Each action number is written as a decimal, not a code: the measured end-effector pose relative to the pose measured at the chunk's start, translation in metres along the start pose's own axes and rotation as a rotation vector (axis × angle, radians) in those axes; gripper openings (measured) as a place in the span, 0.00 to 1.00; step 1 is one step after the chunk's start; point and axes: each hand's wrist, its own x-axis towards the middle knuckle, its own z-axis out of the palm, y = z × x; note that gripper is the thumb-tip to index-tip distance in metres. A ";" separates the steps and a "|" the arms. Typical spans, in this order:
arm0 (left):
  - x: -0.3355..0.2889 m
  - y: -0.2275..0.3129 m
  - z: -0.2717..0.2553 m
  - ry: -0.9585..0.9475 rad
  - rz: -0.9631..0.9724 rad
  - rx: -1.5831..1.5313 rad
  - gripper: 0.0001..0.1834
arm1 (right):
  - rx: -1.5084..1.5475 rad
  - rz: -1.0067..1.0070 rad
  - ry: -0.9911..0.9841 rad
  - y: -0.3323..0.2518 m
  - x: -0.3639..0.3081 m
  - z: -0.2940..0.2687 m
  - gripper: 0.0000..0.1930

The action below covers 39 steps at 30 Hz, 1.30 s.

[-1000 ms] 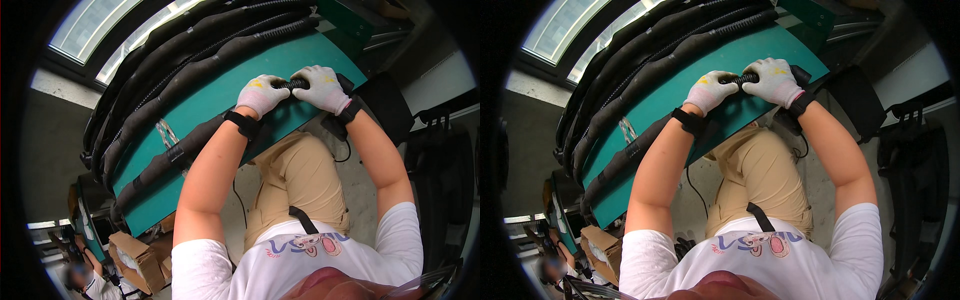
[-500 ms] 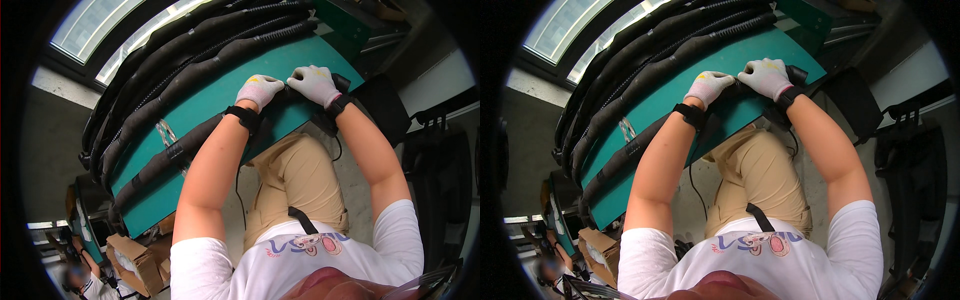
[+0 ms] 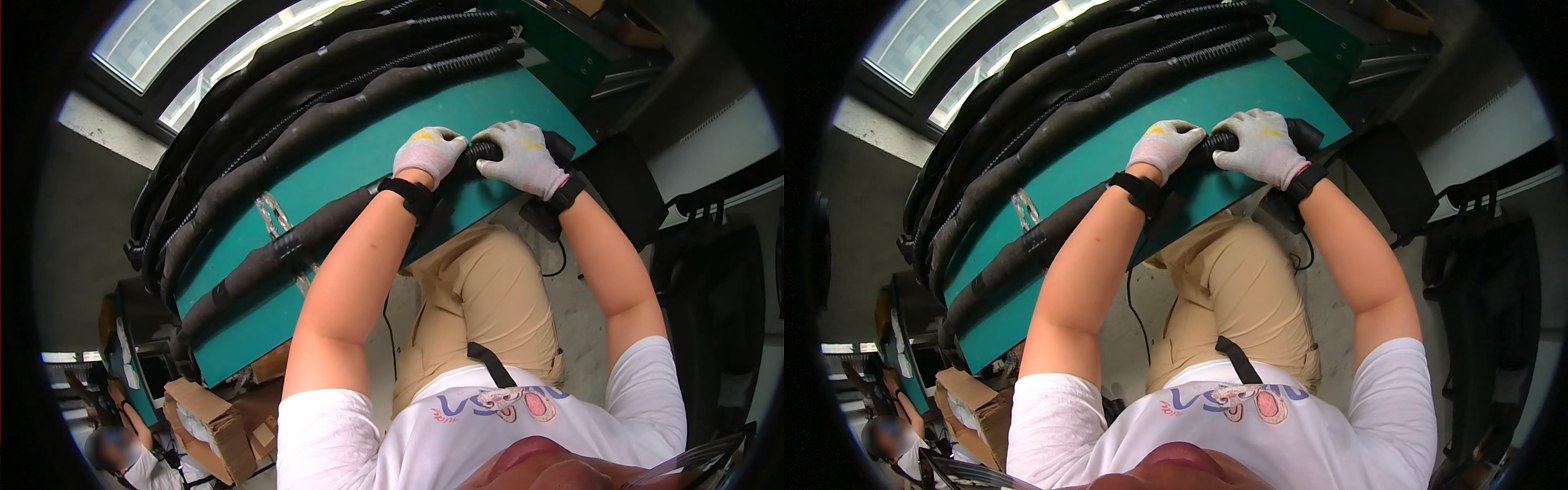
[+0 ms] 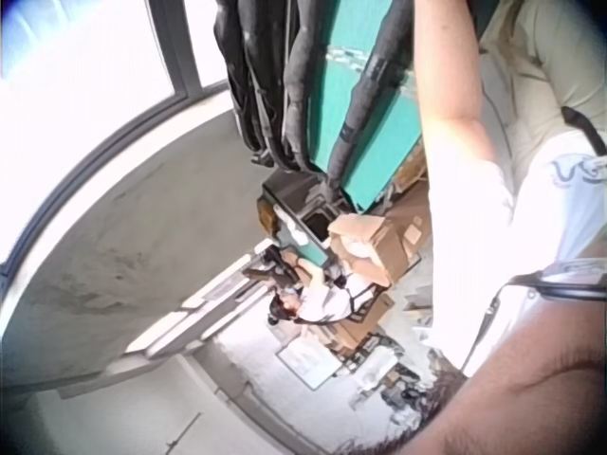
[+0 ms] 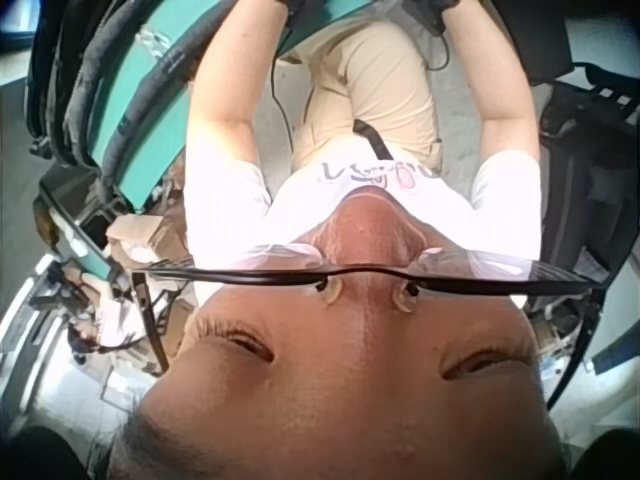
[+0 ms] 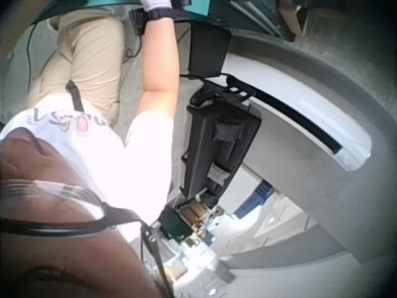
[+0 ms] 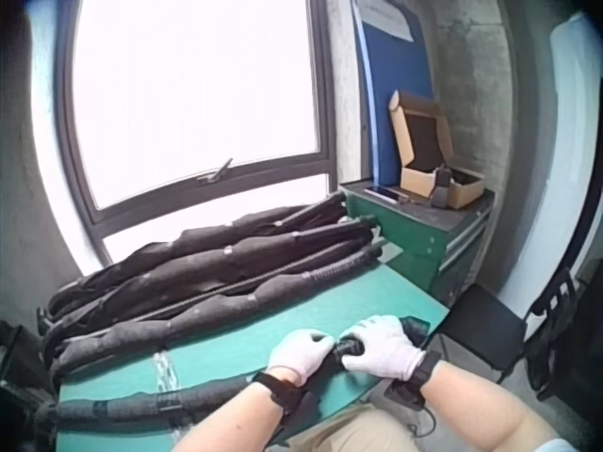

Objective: Assembling or wrapping cables with black corrugated plastic tubing on a green workbench.

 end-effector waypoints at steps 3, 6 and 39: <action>-0.004 -0.001 0.001 0.059 0.060 -0.006 0.25 | -0.003 0.019 0.015 -0.001 0.002 0.004 0.22; -0.005 -0.004 0.000 0.060 0.077 -0.002 0.25 | 0.037 0.074 -0.013 -0.001 0.008 0.003 0.21; -0.025 -0.001 0.000 0.064 0.393 0.275 0.30 | -0.116 0.042 0.008 -0.011 -0.004 0.006 0.26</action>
